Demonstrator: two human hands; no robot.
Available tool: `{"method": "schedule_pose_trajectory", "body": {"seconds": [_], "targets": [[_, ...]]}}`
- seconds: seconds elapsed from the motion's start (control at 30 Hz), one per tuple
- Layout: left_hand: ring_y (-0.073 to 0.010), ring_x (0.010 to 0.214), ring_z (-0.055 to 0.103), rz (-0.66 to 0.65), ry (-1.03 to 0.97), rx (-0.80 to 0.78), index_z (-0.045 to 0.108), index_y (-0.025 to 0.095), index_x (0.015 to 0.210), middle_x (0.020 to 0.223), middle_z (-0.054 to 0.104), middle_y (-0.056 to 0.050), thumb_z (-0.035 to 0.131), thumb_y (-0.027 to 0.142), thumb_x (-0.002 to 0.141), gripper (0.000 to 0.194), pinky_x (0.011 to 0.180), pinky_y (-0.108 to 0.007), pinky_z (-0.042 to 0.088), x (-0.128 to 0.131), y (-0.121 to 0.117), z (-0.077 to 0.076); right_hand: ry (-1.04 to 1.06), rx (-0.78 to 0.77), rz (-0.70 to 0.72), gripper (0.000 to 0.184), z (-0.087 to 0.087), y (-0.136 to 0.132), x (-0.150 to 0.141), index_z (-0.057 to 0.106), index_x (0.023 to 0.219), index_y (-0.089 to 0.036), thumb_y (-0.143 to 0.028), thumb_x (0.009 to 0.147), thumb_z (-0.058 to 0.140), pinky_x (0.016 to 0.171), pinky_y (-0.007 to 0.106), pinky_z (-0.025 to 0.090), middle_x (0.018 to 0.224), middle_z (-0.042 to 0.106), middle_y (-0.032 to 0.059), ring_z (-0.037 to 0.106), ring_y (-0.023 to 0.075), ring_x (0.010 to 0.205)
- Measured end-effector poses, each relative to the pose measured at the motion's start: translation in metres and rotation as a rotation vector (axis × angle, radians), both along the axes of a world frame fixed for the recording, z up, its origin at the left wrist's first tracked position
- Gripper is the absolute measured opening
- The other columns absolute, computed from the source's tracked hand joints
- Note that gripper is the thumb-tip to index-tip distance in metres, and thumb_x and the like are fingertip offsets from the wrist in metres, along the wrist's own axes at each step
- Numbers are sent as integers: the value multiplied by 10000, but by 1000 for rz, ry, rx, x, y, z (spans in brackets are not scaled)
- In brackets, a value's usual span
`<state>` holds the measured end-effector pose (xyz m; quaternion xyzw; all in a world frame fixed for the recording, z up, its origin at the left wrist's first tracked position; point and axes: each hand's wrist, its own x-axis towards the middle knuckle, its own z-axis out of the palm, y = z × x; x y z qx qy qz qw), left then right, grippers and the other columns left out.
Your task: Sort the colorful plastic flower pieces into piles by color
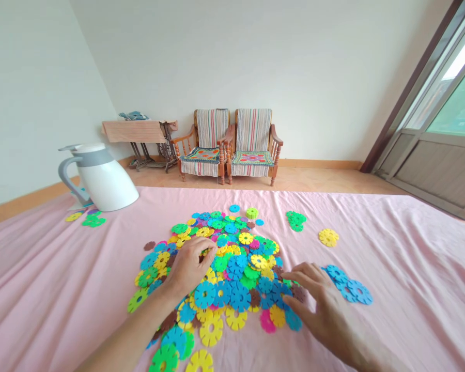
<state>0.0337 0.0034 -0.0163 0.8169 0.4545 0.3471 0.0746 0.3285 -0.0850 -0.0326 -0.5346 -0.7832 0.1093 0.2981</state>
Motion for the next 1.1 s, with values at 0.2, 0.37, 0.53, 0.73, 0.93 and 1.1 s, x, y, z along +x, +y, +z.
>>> {"method": "schedule_pose_trajectory", "body": {"seconds": [0.2,0.37,0.53,0.73,0.93,1.1], "targets": [[-184,842,626,-18,9,-13,663,202,802,851,694,-30,508,255,898,190,790,-322,486,0,1,-1,-70,-7,-16,227,-10,1,-8,630,957,-273,-236,737,673,774,396,445,991,623,46,565,240,896],[-184,838,624,-19,15,-3,661,203,800,843,695,-28,505,257,898,193,791,-327,486,0,1,0,15,-42,-60,58,-10,0,-12,575,828,-229,-230,779,607,718,352,439,852,639,22,577,201,778],[-183,828,633,-20,20,15,660,207,788,830,697,-24,503,259,892,195,775,-310,493,2,0,1,180,-120,-131,192,-1,4,4,573,778,-219,-335,887,465,633,281,449,691,638,-2,577,157,652],[-187,834,632,-21,38,15,651,208,790,832,695,-27,493,263,902,201,779,-312,489,0,1,-1,94,-20,-459,228,-11,19,64,583,722,-228,-371,844,454,614,303,450,645,643,14,602,183,615],[-188,839,628,-19,41,3,650,206,795,837,694,-26,498,257,904,195,787,-319,481,-1,1,-2,26,129,-465,239,-10,18,64,630,859,-228,-381,877,447,723,366,461,877,665,66,625,229,807],[-188,851,628,-23,35,3,647,206,797,844,695,-21,505,235,900,178,794,-316,473,0,0,-2,35,1,-51,164,7,11,0,641,899,-243,-259,904,478,748,329,476,899,642,42,605,196,849]]}}
